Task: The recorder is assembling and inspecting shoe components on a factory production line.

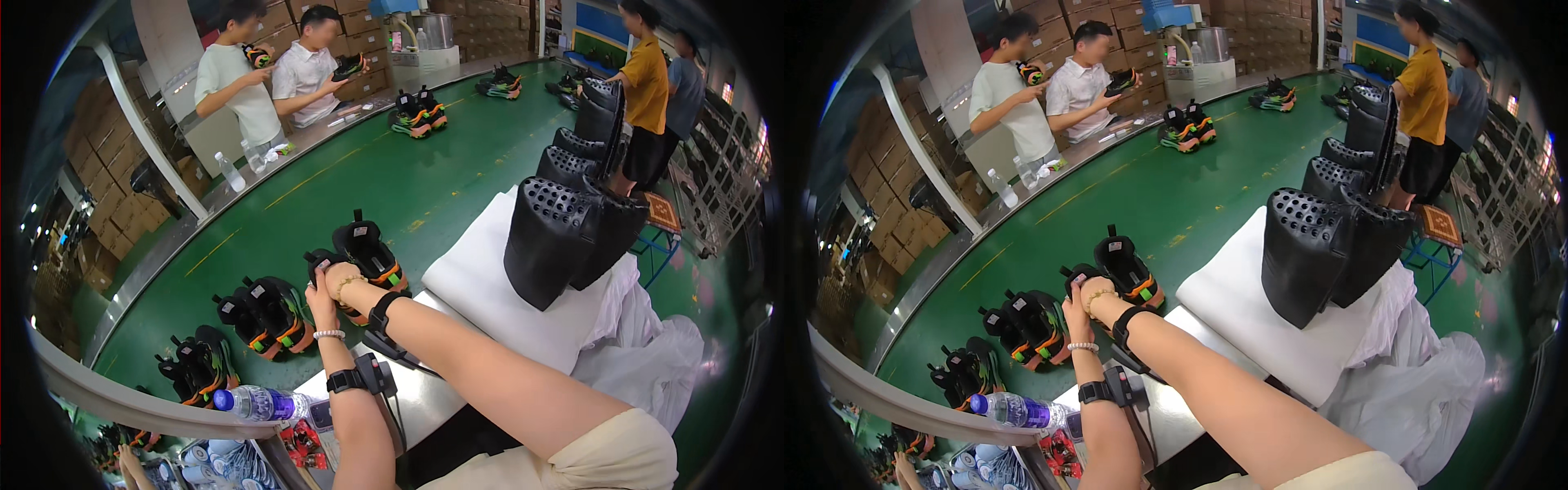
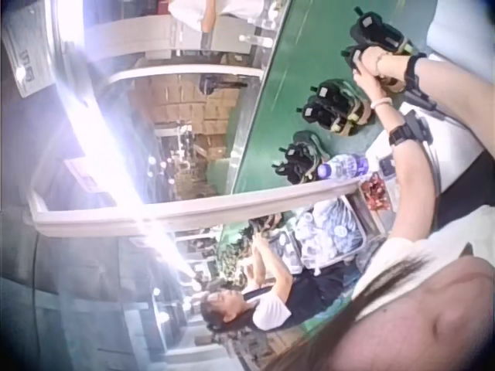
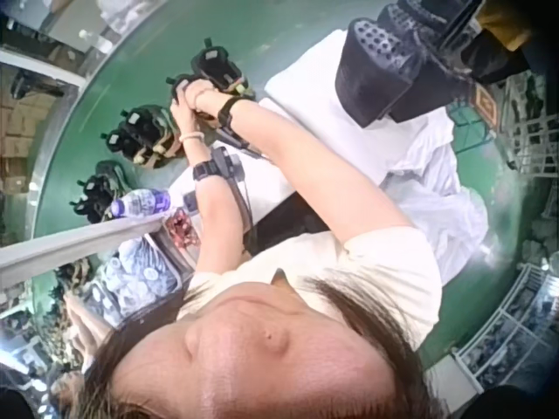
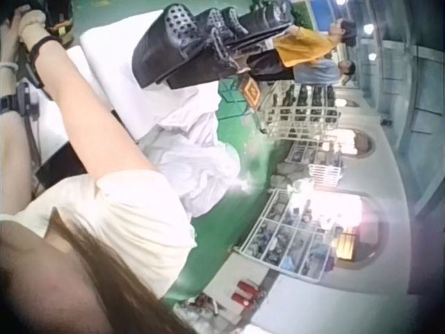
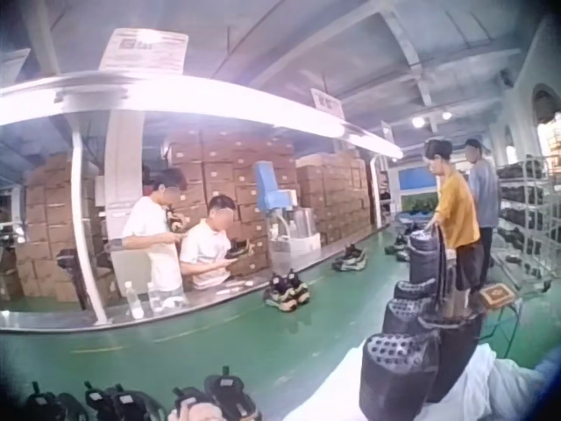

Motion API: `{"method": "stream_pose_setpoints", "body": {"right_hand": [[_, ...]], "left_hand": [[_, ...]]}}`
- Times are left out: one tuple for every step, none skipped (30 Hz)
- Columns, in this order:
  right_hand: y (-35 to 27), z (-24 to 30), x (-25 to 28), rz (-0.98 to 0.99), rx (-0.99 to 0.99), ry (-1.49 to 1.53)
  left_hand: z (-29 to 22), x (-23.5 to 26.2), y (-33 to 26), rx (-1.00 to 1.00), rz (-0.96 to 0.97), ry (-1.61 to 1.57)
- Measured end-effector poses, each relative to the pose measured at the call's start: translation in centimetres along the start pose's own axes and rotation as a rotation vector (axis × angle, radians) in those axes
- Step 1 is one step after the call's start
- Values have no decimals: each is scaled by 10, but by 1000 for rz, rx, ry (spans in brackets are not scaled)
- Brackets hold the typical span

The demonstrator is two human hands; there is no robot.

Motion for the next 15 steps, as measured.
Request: {"method": "stream_pose_setpoints", "body": {"right_hand": [[-2,-3,1,2,2,6],[-5,-7,4,39,31,36],[-6,-12,8,70,56,68],[-12,-19,11,61,50,77],[-26,-21,11,25,64,168],[-43,-25,12,-12,77,259],[-70,-21,16,-6,200,344],[-100,-25,31,-7,316,427],[-126,-54,59,-57,408,465],[-161,-66,88,-90,548,508],[-191,-73,110,-175,648,539],[-218,-85,130,-263,735,568],[-236,-105,154,-295,672,556],[-253,-131,179,-338,593,538],[-271,-156,201,-358,432,459]], "left_hand": [[2,2,1,1,-20,39],[4,1,1,-1,-18,45],[2,-3,1,-89,2,33],[0,-9,1,-177,25,20],[5,-3,3,-126,12,-13],[7,5,8,-125,14,-7],[12,23,14,17,41,-6],[16,31,17,158,76,-13],[4,0,12,101,229,-134],[2,-1,15,75,326,-37],[11,18,23,-67,286,124],[22,30,27,-201,255,282],[21,22,26,-355,155,504],[17,0,23,-350,187,487],[6,-12,16,-269,160,709]]}}
Point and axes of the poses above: each hand's wrist, its own y-axis towards the middle knuckle, its own x-axis out of the back of the hand, z = x × y, the point moved 1 cm from there along y, towards the middle knuckle, and after that the axes turned 13 degrees about -x, right-handed, at the moved point
